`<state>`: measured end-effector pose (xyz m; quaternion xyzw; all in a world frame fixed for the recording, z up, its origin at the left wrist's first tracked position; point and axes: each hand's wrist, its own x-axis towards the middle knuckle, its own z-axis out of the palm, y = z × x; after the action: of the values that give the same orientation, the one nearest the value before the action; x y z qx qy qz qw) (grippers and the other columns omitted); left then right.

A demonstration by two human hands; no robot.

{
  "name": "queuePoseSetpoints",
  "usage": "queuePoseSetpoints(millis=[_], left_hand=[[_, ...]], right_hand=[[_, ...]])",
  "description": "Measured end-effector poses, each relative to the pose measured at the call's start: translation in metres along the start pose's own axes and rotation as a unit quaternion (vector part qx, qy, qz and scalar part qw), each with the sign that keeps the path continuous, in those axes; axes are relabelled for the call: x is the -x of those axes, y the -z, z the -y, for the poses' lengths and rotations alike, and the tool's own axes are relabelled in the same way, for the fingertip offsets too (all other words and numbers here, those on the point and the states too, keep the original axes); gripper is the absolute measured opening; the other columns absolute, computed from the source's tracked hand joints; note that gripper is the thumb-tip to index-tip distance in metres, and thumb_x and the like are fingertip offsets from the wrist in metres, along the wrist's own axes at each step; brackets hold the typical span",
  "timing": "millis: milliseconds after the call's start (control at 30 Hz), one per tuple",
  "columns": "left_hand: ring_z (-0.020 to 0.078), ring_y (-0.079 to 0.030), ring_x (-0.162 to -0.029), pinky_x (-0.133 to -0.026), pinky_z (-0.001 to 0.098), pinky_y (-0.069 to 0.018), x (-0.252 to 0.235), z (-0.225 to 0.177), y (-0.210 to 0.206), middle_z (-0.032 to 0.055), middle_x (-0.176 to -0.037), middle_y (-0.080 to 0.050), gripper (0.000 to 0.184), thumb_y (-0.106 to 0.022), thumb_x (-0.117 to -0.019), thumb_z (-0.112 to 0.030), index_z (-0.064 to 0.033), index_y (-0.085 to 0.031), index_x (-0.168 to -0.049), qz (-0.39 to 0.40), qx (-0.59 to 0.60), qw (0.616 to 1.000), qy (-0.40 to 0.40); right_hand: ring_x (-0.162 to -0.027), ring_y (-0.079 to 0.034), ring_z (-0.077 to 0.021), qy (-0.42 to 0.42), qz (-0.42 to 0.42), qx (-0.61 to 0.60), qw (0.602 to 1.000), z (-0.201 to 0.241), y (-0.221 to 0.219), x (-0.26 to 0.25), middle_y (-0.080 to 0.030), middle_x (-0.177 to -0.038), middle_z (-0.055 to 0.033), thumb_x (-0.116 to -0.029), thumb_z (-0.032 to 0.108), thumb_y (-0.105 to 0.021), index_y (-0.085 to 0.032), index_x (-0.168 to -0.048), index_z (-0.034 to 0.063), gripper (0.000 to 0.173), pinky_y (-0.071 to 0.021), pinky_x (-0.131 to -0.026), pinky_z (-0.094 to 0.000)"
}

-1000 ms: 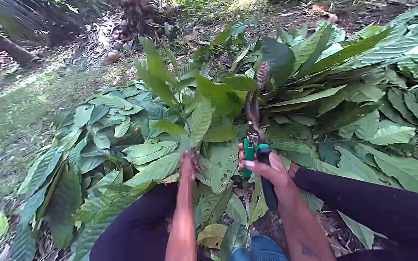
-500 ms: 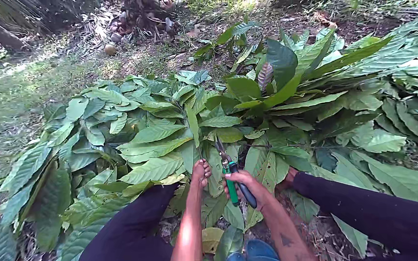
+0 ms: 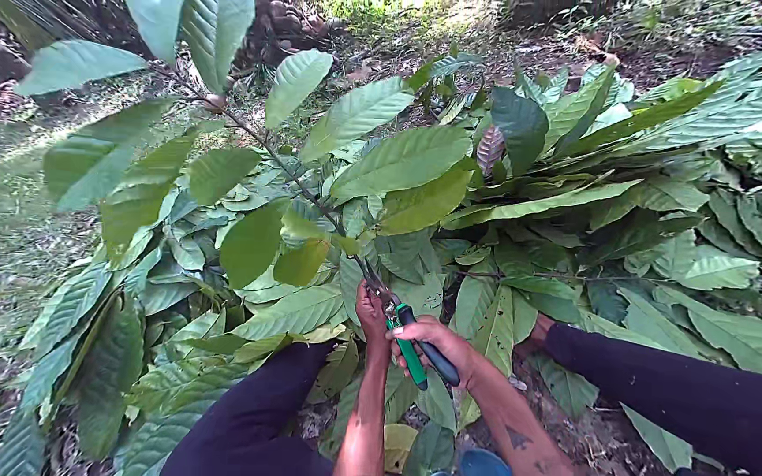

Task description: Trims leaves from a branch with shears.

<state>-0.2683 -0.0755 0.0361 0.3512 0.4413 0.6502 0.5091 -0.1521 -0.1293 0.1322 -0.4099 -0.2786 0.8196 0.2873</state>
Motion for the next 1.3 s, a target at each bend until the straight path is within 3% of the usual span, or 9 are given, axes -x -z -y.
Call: queuePoseSetpoints(millis=[100,233,500,800,867,933,1100,1200,1300], left_hand=[[-0.0010,-0.052,-0.050,-0.049,0.0173,-0.0481,0.000,-0.003,-0.004,-0.0089,-0.064,-0.052,0.021,-0.032,-0.1035,-0.004,0.0013,-0.050,-0.112,-0.011,0.012,1.000,-0.019],[-0.0053,-0.051,-0.046,-0.046,0.0113,-0.0451,0.010,-0.035,-0.018,-0.0134,-0.058,-0.051,0.035,-0.016,-0.1105,-0.018,-0.0124,-0.050,-0.102,0.005,0.127,0.990,0.056],[-0.0088,-0.049,-0.054,-0.056,0.0082,-0.0455,0.011,-0.027,-0.015,-0.0126,-0.067,-0.049,0.027,-0.021,-0.1108,-0.012,-0.0063,-0.047,-0.109,0.014,0.107,0.994,0.013],[-0.0048,-0.051,-0.053,-0.052,0.0116,-0.0455,0.004,-0.022,-0.018,-0.0096,-0.064,-0.053,0.021,-0.032,-0.1059,-0.004,-0.0026,-0.054,-0.105,-0.014,0.125,0.991,-0.051],[-0.0040,-0.054,-0.058,-0.056,0.0125,-0.0481,0.005,-0.018,-0.016,-0.0079,-0.068,-0.056,0.018,-0.038,-0.1049,-0.003,-0.0023,-0.056,-0.106,-0.027,0.094,0.994,-0.051],[0.0022,-0.062,-0.071,-0.068,0.0191,-0.0546,0.001,0.006,-0.004,0.0011,-0.084,-0.064,0.022,-0.048,-0.1006,0.000,0.0064,-0.059,-0.118,-0.023,0.041,0.997,-0.066],[0.0041,-0.064,-0.084,-0.080,0.0216,-0.0548,0.004,0.020,0.003,0.0071,-0.096,-0.067,0.031,-0.049,-0.0984,-0.010,0.0097,-0.057,-0.121,0.011,-0.013,0.995,-0.095],[0.0025,-0.063,-0.082,-0.078,0.0197,-0.0541,0.006,0.010,-0.002,0.0045,-0.093,-0.066,0.029,-0.047,-0.0994,-0.012,0.0078,-0.058,-0.117,0.008,-0.012,0.995,-0.099],[0.0030,-0.064,-0.083,-0.078,0.0200,-0.0542,0.010,0.009,-0.003,0.0060,-0.093,-0.066,0.033,-0.047,-0.0993,-0.016,0.0092,-0.059,-0.116,0.003,-0.014,0.995,-0.098]], right_hand=[[-0.061,-0.063,-0.0089,0.004,-0.019,0.064,0.998,0.013,-0.006,0.004,-0.062,-0.073,0.0013,-0.0981,0.023,-0.056,-0.060,-0.097,0.0092,0.014,-0.0556,-0.059,-0.0243],[-0.060,-0.061,-0.0076,0.019,-0.043,0.163,0.986,0.020,-0.012,0.008,-0.060,-0.071,0.0032,-0.0932,0.029,-0.063,-0.059,-0.095,0.0098,0.020,-0.0541,-0.060,-0.0244],[-0.056,-0.060,-0.0088,0.038,-0.080,0.166,0.982,0.027,-0.023,0.010,-0.060,-0.068,0.0018,-0.0944,0.026,-0.064,-0.060,-0.093,0.0079,0.018,-0.0543,-0.057,-0.0246],[-0.057,-0.060,-0.0072,0.168,-0.109,0.192,0.961,0.016,-0.039,0.004,-0.061,-0.067,0.0038,-0.0858,0.029,-0.069,-0.064,-0.094,0.0085,0.023,-0.0537,-0.058,-0.0261],[-0.059,-0.061,-0.0079,0.170,-0.099,0.191,0.962,0.021,-0.043,0.003,-0.061,-0.069,0.0035,-0.0854,0.032,-0.067,-0.065,-0.095,0.0085,0.026,-0.0547,-0.060,-0.0276],[-0.060,-0.061,-0.0093,0.172,-0.098,0.192,0.961,0.025,-0.045,0.000,-0.061,-0.071,0.0025,-0.0846,0.033,-0.068,-0.066,-0.097,0.0082,0.028,-0.0546,-0.060,-0.0291],[-0.060,-0.062,-0.0122,0.198,-0.111,0.186,0.956,0.029,-0.046,-0.008,-0.063,-0.073,-0.0004,-0.0840,0.034,-0.071,-0.066,-0.100,0.0071,0.032,-0.0558,-0.059,-0.0309],[-0.052,-0.058,-0.0086,0.214,-0.148,0.189,0.947,0.032,-0.054,-0.007,-0.060,-0.065,0.0027,-0.0832,0.029,-0.072,-0.067,-0.093,0.0078,0.024,-0.0531,-0.053,-0.0274],[-0.055,-0.059,-0.0062,0.235,-0.159,0.213,0.935,0.033,-0.057,-0.006,-0.062,-0.068,0.0039,-0.0816,0.030,-0.073,-0.068,-0.096,0.0078,0.027,-0.0520,-0.055,-0.0250]])
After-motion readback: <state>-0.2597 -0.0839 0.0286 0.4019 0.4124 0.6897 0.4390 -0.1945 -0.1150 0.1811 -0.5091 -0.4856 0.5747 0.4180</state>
